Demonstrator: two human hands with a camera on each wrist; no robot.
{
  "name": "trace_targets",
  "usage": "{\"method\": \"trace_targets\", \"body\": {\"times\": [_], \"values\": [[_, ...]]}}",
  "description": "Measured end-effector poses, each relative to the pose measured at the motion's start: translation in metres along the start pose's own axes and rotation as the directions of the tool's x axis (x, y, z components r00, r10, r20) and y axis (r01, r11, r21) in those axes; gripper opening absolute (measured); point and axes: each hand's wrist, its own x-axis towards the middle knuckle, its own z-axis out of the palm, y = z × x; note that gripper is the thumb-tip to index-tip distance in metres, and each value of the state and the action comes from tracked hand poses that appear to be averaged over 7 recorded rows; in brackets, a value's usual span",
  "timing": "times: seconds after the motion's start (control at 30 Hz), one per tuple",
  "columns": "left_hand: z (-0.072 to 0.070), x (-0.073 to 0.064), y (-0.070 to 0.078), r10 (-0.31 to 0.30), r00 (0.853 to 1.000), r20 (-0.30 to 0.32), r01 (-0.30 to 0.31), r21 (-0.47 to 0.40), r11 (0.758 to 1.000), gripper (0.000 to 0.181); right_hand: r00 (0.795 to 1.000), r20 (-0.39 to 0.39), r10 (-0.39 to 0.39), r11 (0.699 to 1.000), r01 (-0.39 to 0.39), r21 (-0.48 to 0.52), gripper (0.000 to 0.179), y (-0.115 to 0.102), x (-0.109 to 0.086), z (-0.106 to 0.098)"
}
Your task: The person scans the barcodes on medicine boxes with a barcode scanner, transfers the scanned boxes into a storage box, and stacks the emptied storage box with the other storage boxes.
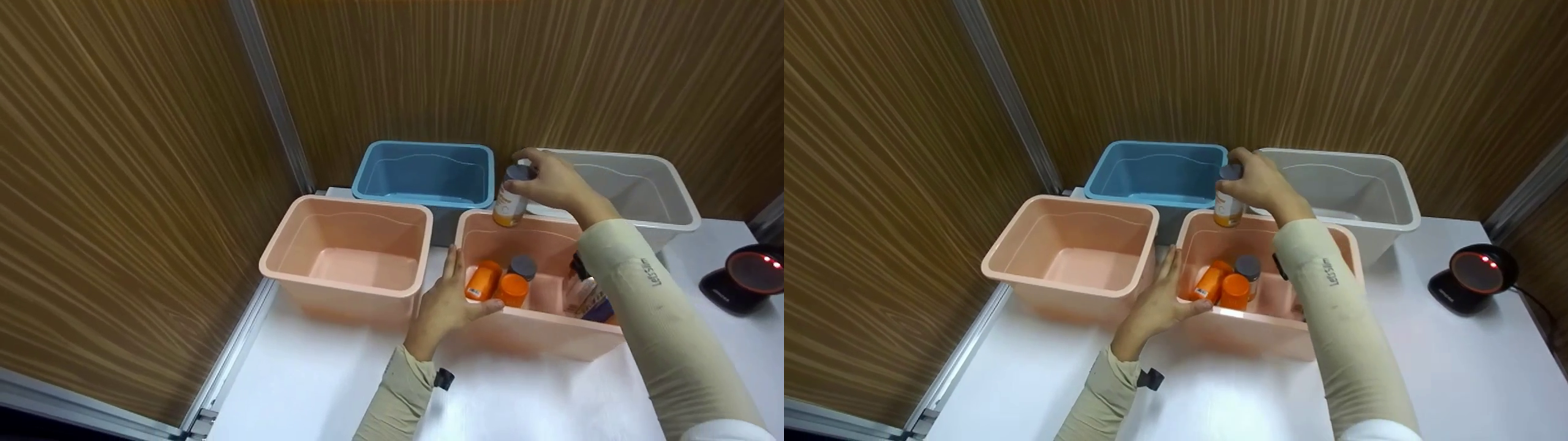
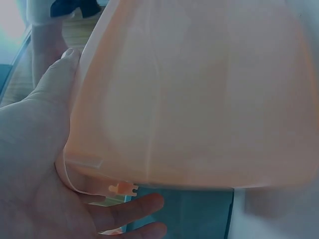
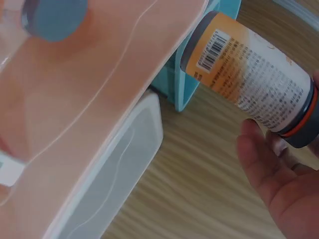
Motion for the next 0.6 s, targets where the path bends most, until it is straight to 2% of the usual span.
{"method": "trace_targets", "body": {"times": [0.23, 0.43, 0.6], "values": [[0.006, -0.007, 0.011, 0.026, 1.000, -0.009, -0.025, 0.024, 0.999, 0.124, 0.997, -0.073, -0.023, 0.997, 0.017, -0.080, 0.063, -0.014, 0.014, 0.007], [0.012, -0.012, 0.019, 0.051, 0.999, -0.002, -0.051, 0.027, 0.998, 0.124, 0.989, -0.149, 0.024, 1.000, -0.026, -0.012, 0.061, -0.006, 0.017, 0.018], [0.012, -0.019, 0.019, 0.048, 0.999, 0.013, -0.048, 0.028, 0.998, 0.123, 0.989, -0.140, 0.052, 0.999, -0.050, 0.016, 0.061, 0.003, 0.019, 0.036]]}}
